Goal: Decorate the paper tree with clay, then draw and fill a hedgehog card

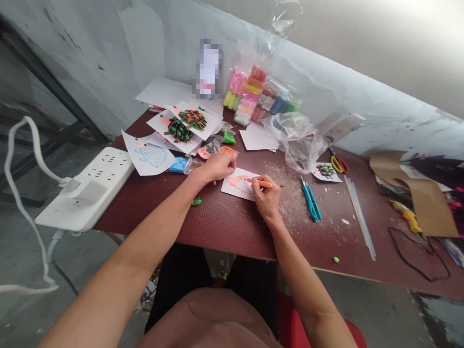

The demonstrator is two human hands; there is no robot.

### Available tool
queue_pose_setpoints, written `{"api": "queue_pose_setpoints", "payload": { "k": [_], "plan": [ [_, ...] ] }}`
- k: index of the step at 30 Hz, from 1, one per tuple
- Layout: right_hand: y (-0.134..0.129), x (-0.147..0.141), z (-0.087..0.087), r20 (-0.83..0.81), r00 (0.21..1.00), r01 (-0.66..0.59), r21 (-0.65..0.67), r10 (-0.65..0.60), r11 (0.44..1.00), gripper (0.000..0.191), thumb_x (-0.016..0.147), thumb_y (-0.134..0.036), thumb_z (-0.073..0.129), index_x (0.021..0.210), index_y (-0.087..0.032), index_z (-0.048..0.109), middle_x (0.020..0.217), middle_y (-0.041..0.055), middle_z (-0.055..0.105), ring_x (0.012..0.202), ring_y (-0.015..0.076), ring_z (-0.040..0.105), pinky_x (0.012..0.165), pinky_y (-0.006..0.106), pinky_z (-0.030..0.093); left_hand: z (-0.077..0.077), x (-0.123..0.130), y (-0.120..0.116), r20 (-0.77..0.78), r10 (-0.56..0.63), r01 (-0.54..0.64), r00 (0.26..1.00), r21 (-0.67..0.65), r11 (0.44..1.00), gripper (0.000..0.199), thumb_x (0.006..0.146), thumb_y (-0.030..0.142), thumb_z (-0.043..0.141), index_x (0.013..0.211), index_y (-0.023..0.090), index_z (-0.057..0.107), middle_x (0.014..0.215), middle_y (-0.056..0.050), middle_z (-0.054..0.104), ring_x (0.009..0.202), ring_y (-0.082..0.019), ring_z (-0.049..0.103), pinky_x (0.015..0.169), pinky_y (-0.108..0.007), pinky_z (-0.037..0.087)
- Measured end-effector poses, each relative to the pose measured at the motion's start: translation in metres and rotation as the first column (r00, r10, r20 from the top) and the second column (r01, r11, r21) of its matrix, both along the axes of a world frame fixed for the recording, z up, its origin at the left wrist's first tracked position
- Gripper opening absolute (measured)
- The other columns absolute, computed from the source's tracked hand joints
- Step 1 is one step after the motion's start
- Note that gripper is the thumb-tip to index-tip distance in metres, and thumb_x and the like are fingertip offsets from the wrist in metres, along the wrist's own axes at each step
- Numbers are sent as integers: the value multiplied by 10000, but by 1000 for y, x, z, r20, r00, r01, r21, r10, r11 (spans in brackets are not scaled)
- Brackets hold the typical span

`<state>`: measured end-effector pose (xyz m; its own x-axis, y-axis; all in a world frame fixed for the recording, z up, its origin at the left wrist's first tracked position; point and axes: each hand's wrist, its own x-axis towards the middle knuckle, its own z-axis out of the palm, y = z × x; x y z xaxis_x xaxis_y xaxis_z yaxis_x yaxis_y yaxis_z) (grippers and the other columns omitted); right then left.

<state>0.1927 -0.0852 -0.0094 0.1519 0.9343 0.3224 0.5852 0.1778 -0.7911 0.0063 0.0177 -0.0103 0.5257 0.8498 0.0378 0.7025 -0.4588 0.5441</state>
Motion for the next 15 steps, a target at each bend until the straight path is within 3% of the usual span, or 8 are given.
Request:
{"api": "queue_pose_setpoints", "payload": {
  "k": [8, 15],
  "plan": [
    [0, 0, 0, 1, 1000, 29, 14, -29, 999, 287, 864, -397, 568, 676, -198, 656, 604, 0, 617, 532, 125, 472, 543, 264, 365, -1, 0, 0, -7, -1, 1, 1000, -5, 1000, 230, 782, 113, 565, 881, 136, 771, 852, -79, 744, 852, -228, 651, 749, -327, 450],
    [-1, -1, 0, 2, 1000, 9, 7, -9, 1000, 279, 875, -389, 571, 694, -200, 668, 656, 15, 666, 558, 132, 504, 581, 273, 398, -1, -1, 0, 6, -4, 4, 1000, -8, 1000, 221, 782, 117, 570, 873, 143, 769, 846, -74, 740, 837, -220, 645, 754, -324, 450]
  ]
}}
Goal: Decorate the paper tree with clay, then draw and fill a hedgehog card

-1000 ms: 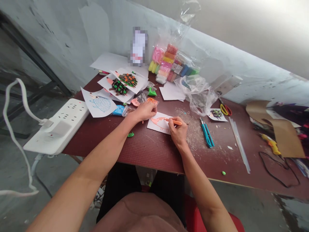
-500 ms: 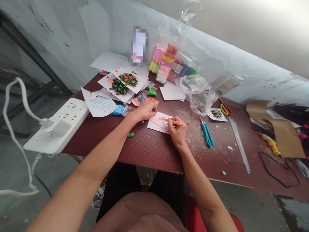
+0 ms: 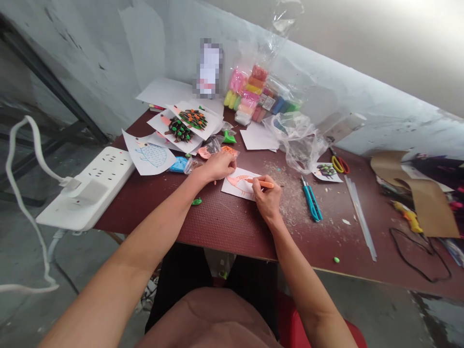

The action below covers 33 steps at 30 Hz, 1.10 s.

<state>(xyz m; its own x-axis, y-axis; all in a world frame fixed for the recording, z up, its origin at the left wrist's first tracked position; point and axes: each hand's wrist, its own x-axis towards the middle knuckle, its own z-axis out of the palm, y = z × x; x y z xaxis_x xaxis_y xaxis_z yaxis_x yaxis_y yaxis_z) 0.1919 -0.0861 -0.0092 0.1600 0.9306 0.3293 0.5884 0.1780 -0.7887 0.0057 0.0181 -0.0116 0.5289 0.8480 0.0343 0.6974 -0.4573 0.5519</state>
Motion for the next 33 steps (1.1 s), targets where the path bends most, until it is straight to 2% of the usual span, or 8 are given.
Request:
{"api": "queue_pose_setpoints", "payload": {
  "k": [12, 19, 26, 33],
  "plan": [
    [-1, 0, -1, 6, 1000, 8, -8, -8, 1000, 270, 859, -371, 566, 677, -198, 666, 625, 8, 640, 543, 132, 494, 567, 274, 373, -1, 0, 1, -2, 2, -2, 1000, 2, 1000, 207, 775, 121, 573, 852, 148, 762, 834, -70, 741, 817, -218, 644, 726, -320, 437],
    [-1, -1, 0, -18, 1000, -7, -11, 7, 1000, 270, 864, -372, 571, 680, -200, 667, 660, 18, 675, 573, 140, 528, 593, 279, 399, 0, 0, 0, -4, -1, 1, 1000, -5, 1000, 239, 769, 123, 559, 874, 144, 773, 845, -76, 743, 833, -224, 648, 769, -332, 462],
    [0, 13, 0, -36, 994, 104, 5, -104, 995, 291, 870, -411, 574, 674, -203, 629, 673, 21, 683, 582, 146, 547, 589, 280, 393, 2, -1, 0, -2, 7, -7, 1000, 2, 1000, 219, 776, 133, 578, 867, 159, 775, 873, -77, 755, 881, -230, 662, 792, -333, 477],
    [3, 15, 4, -56, 997, 48, 2, -48, 999, 278, 875, -411, 590, 722, -193, 668, 713, 32, 700, 597, 145, 558, 607, 281, 422, 3, 0, -2, -3, 22, -22, 1000, -20, 1000, 200, 792, 134, 590, 880, 152, 769, 922, -94, 759, 937, -251, 668, 833, -354, 481]
  ]
}}
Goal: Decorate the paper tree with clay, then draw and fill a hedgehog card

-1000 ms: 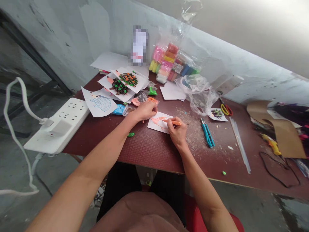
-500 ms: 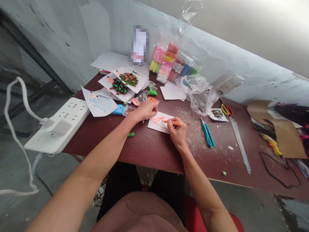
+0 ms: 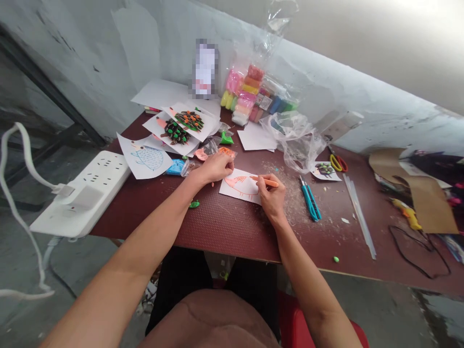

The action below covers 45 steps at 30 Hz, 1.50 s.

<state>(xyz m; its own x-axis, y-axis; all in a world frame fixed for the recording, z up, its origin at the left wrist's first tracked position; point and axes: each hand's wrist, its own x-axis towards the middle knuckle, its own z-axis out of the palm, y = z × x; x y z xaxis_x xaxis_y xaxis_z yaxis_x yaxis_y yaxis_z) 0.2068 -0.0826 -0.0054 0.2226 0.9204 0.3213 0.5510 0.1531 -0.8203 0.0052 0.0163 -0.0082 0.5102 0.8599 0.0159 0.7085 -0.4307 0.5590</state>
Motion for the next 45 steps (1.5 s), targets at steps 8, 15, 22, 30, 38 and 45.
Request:
{"api": "queue_pose_setpoints", "payload": {
  "k": [8, 15, 22, 30, 38, 45],
  "plan": [
    [2, -2, -4, 32, 999, -32, -12, 33, 999, 288, 887, -412, 582, 752, -191, 707, 728, 34, 703, 602, 143, 559, 610, 280, 429, -1, -1, 1, -4, -26, 26, 1000, 1, 1000, 191, 811, 137, 582, 878, 147, 761, 898, -83, 761, 890, -225, 671, 828, -342, 481],
    [3, -3, -4, 38, 999, -26, -5, 26, 1000, 286, 877, -420, 583, 727, -198, 681, 680, 18, 666, 577, 138, 530, 593, 275, 418, 2, 0, -1, -13, -18, 18, 1000, -2, 1000, 202, 812, 131, 577, 885, 149, 764, 898, -88, 759, 901, -233, 671, 824, -347, 481],
    [1, -4, -4, 41, 999, -20, -19, 20, 1000, 294, 874, -434, 574, 703, -205, 643, 679, 19, 666, 576, 138, 523, 584, 273, 409, 2, 0, -1, -8, -8, 8, 1000, -1, 1000, 198, 812, 129, 579, 882, 150, 762, 907, -89, 758, 908, -237, 670, 819, -347, 478],
    [0, -2, -6, 43, 999, -22, -9, 22, 1000, 289, 886, -410, 575, 703, -201, 656, 678, 18, 665, 591, 143, 540, 598, 281, 409, -1, 0, 0, -10, -12, 12, 1000, 14, 1000, 201, 802, 128, 578, 873, 153, 764, 884, -84, 761, 875, -228, 668, 789, -339, 474],
    [-1, -5, -6, 33, 999, -41, -27, 41, 999, 292, 884, -427, 577, 728, -202, 678, 731, 38, 709, 621, 154, 570, 602, 283, 427, -2, -1, 1, 6, -11, 11, 1000, 14, 1000, 199, 801, 142, 587, 879, 160, 769, 893, -81, 759, 896, -232, 668, 813, -343, 482],
    [-2, -5, -6, 15, 999, -38, -11, 38, 999, 290, 881, -417, 582, 704, -201, 663, 700, 31, 694, 599, 150, 549, 598, 281, 418, 0, 0, 0, 14, 1, -1, 1000, -16, 1000, 202, 788, 120, 586, 870, 154, 768, 884, -91, 753, 896, -244, 673, 832, -356, 483]
  ]
}}
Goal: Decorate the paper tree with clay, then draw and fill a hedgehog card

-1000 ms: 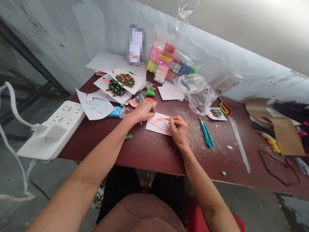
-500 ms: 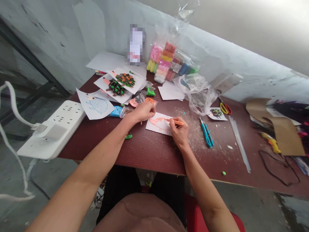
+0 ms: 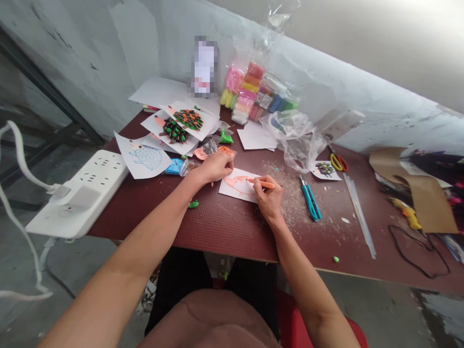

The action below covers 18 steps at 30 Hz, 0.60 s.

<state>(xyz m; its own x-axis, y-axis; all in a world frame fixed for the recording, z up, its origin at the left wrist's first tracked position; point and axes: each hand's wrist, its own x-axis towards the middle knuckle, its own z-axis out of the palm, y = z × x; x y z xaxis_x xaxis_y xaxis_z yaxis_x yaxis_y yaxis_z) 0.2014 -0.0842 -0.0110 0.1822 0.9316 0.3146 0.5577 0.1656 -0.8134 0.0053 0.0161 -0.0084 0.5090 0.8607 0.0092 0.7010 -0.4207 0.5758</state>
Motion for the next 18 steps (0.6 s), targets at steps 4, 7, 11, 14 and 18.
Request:
{"api": "queue_pose_setpoints", "payload": {
  "k": [4, 7, 11, 14, 18],
  "plan": [
    [-1, -1, 1, 1, 1000, 10, -15, -10, 1000, 285, 872, -410, 583, 692, -201, 656, 683, 24, 684, 592, 147, 540, 602, 281, 417, 0, 0, 0, -3, -11, 11, 1000, 7, 1000, 208, 790, 123, 579, 872, 153, 768, 891, -92, 756, 895, -240, 675, 837, -355, 486],
    [-1, -1, 2, 1, 1000, 12, -22, -12, 1000, 283, 870, -403, 586, 689, -197, 659, 669, 21, 670, 580, 142, 526, 588, 278, 406, 0, 0, 0, -16, -20, 20, 1000, 12, 1000, 220, 792, 126, 573, 883, 154, 771, 894, -89, 759, 896, -238, 676, 844, -352, 488],
    [-2, -2, 2, -16, 1000, -2, 6, 3, 1000, 278, 874, -389, 590, 691, -193, 663, 661, 19, 665, 579, 140, 533, 582, 275, 398, -1, 0, 1, -24, -12, 13, 1000, 32, 999, 205, 789, 133, 579, 870, 148, 767, 907, -94, 762, 915, -245, 676, 821, -346, 487],
    [-2, -2, 1, -11, 1000, -28, -1, 28, 1000, 268, 876, -383, 590, 711, -190, 679, 674, 21, 679, 582, 139, 539, 577, 271, 394, -2, -1, 1, -12, -26, 26, 1000, 42, 999, 200, 788, 139, 577, 859, 154, 764, 883, -79, 760, 879, -227, 672, 801, -331, 486],
    [-2, -2, 0, -4, 1000, -11, -5, 11, 1000, 268, 875, -380, 588, 705, -192, 674, 667, 17, 679, 571, 135, 526, 573, 270, 389, -2, -1, 1, -22, -16, 17, 1000, 38, 999, 211, 785, 134, 572, 867, 153, 765, 871, -71, 760, 861, -220, 671, 781, -323, 482]
  ]
}}
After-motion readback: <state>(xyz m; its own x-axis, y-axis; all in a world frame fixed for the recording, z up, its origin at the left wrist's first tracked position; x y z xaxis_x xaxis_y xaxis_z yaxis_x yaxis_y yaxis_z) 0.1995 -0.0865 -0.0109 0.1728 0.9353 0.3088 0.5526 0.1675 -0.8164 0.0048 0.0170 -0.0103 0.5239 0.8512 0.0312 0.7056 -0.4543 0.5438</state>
